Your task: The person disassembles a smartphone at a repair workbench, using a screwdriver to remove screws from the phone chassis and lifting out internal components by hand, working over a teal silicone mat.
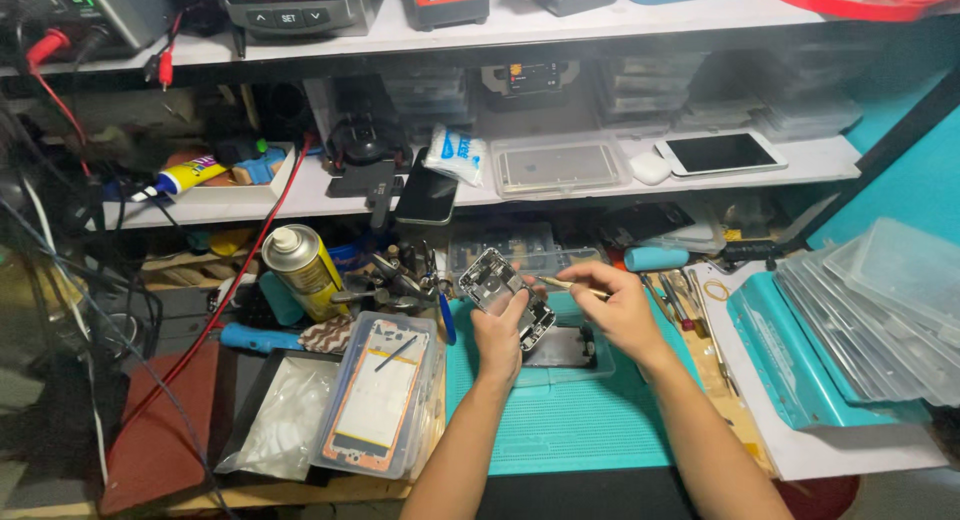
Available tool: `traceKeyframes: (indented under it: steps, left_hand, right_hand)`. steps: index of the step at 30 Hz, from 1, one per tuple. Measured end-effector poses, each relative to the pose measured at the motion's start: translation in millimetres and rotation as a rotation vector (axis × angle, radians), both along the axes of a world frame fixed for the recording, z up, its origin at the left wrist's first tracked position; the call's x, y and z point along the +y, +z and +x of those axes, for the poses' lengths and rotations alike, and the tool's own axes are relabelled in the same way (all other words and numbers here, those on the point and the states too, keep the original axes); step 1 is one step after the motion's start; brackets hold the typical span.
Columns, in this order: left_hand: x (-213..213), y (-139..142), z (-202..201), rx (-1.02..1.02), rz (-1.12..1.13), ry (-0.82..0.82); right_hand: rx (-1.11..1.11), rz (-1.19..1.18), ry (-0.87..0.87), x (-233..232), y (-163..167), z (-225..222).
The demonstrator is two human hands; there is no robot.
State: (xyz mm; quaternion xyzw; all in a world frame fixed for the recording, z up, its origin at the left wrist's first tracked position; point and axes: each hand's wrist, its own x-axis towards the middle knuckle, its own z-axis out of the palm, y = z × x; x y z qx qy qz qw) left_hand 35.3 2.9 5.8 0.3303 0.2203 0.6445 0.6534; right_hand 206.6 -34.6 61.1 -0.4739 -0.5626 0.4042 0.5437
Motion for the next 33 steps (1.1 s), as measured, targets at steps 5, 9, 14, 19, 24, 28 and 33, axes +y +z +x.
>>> traceKeyframes:
  steps: [5, 9, 14, 19, 24, 28, 33]
  left_hand:
    - [15, -5, 1, 0.068, 0.016, 0.078]
    - [20, -10, 4, 0.134, 0.027, 0.088]
    - [22, -11, 6, 0.15, 0.036, 0.107]
    - [20, -12, 3, 0.161, 0.041, 0.123]
    - [17, -11, 2, 0.166, 0.047, 0.148]
    - [11, -4, 2, 0.214, 0.084, 0.22]
    - [-1, 16, -8, 0.54, 0.348, 0.421]
  right_hand:
    - [-0.08, 0.206, -0.072, 13, -19, -16]
    - [-0.327, 0.306, -0.201, 14, -22, -18]
    - [-0.355, 0.32, -0.236, 12, -19, -21]
    - [-0.369, 0.333, -0.252, 9, -18, -26]
    - [-0.347, 0.338, -0.264, 5, -16, -31]
    - [-0.313, 0.28, -0.276, 2, -20, -33]
    - [-0.131, 0.063, -0.217, 6, -31, -28]
